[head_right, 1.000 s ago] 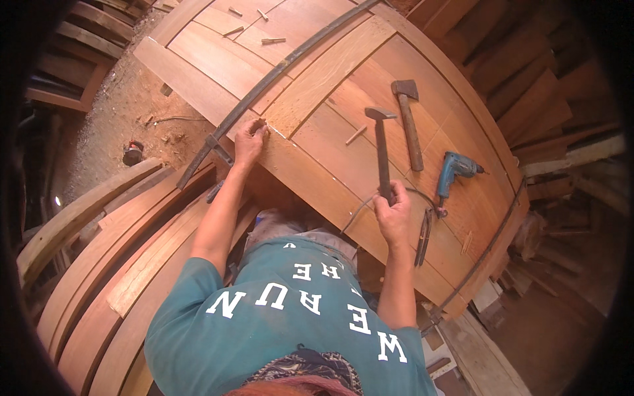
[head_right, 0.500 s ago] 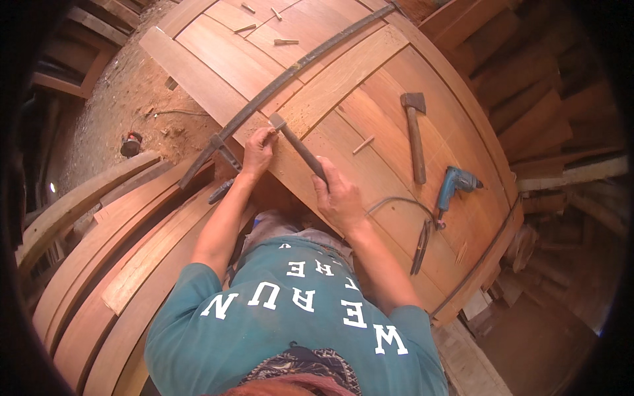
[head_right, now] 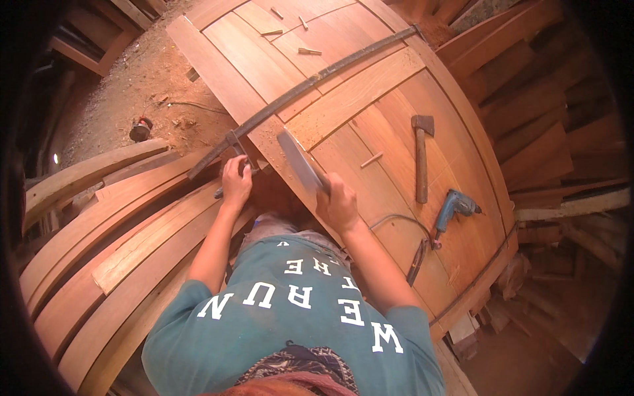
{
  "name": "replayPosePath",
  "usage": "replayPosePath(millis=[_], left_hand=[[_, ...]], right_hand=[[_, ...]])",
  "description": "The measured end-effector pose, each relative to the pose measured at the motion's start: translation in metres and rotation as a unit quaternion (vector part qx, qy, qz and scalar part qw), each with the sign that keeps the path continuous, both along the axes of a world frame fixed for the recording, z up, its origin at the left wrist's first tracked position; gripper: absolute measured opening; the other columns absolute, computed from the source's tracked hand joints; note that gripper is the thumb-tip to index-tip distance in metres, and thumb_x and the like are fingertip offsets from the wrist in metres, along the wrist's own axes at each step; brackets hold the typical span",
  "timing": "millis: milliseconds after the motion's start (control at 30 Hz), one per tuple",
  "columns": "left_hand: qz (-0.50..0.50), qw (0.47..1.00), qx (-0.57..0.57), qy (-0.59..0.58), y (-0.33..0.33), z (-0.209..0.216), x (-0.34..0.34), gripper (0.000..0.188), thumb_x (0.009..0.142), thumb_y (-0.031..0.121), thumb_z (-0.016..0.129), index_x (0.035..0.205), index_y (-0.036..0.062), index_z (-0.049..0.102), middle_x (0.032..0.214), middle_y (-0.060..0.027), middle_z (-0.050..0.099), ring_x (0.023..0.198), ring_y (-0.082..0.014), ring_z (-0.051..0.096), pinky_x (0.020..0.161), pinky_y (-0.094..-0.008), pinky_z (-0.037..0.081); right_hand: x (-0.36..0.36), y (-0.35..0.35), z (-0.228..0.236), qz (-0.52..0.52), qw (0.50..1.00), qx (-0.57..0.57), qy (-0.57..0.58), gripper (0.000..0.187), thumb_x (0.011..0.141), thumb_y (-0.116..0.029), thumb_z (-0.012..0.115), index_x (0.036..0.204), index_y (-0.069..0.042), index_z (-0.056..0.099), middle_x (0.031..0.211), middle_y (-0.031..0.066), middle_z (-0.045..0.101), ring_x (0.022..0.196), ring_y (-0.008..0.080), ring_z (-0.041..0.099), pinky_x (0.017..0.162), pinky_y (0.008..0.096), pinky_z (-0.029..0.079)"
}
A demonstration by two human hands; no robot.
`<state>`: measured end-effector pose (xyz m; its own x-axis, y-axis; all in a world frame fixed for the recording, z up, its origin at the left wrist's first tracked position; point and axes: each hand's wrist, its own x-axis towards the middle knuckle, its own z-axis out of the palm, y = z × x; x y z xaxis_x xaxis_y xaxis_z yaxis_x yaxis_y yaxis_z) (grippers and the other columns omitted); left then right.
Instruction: The person assembles a wooden door by securing a frame piece to the main panel using a clamp, hammer, and nails. They position the wood, drive nails into the frame, and adjust the clamp to hold the assembly together.
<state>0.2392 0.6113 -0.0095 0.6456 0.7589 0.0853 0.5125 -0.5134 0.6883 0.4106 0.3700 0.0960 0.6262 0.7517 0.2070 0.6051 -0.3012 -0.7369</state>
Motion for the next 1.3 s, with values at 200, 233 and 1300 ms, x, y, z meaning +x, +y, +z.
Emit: replayPosePath(millis=[200,233,1300], left_hand=[[-0.059,0.956,0.027,0.284,0.012,-0.012,-0.055,0.044,0.078,0.03,0.081,0.106,0.0012,0.064,0.109,-0.0199,0.068,0.107,-0.0375,0.063,0.095,-0.0485,0.05],[-0.065,0.945,-0.012,0.32,0.019,-0.014,-0.057,0.041,0.077,0.031,0.081,0.101,0.002,0.064,0.106,-0.0212,0.07,0.105,-0.0394,0.066,0.092,-0.0501,0.052],[-0.078,0.925,-0.021,0.37,0.023,-0.024,-0.044,0.035,0.083,0.028,0.08,0.104,0.0041,0.066,0.105,-0.0203,0.072,0.105,-0.039,0.069,0.09,-0.0511,0.054]], right_hand=[[0.027,0.003,-0.015,-0.045,0.983,-0.176,0.027,0.023,0.103,-0.024,0.056,0.113,-0.003,0.051,0.079,0.0299,0.065,0.073,0.0503,0.065,0.059,0.057,0.05],[0.023,0.009,0.017,-0.028,0.997,-0.066,0.036,0.022,0.101,-0.02,0.057,0.113,-0.003,0.051,0.076,0.0299,0.063,0.068,0.0505,0.064,0.057,0.0562,0.049],[0.01,0.011,-0.064,-0.047,0.971,-0.233,0.024,0.021,0.102,-0.02,0.055,0.102,0.001,0.053,0.077,0.0325,0.062,0.07,0.0525,0.061,0.059,0.0574,0.047]])
